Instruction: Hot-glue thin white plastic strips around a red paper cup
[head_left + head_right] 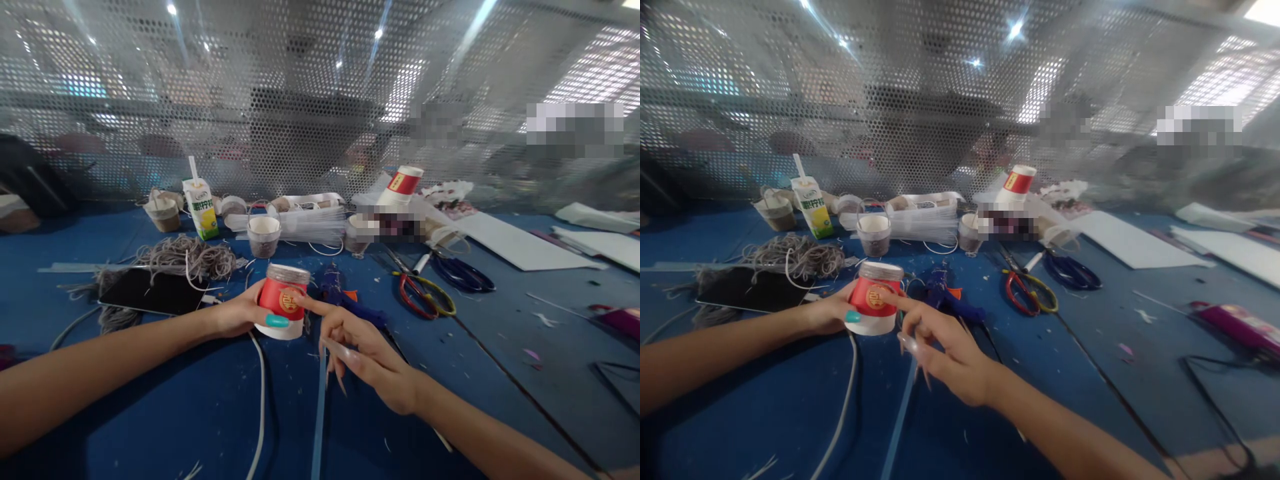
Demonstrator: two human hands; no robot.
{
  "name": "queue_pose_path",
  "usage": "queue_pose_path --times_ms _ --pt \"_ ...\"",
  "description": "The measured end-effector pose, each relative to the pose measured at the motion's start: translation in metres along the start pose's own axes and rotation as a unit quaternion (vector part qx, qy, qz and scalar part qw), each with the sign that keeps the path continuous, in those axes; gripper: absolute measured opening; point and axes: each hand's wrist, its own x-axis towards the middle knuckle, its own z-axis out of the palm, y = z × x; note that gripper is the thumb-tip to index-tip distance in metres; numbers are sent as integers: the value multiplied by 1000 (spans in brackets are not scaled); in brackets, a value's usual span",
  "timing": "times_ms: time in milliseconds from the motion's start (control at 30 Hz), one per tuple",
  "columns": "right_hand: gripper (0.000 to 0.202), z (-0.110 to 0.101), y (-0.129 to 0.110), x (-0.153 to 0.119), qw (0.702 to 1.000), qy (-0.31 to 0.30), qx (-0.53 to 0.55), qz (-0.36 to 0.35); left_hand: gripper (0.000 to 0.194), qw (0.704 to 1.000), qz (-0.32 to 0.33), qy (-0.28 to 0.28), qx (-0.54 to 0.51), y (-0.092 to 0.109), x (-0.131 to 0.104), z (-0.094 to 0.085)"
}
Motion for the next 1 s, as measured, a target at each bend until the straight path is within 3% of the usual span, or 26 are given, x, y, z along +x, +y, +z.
queue_pose_path --times_ms 233,533,733,1000 --pt "22 0 0 -1 1000 16 -9 4 56 999 1 -2 44 2 0 6" --pt "21 -1 -1 2 998 57 10 6 63 999 8 33 4 0 1 0" --pt "25 -2 0 1 997 69 34 20 55 999 25 -24 -7 2 2 0" --pt "30 -5 4 -2 992 120 24 16 55 999 13 -48 -13 5 2 0"
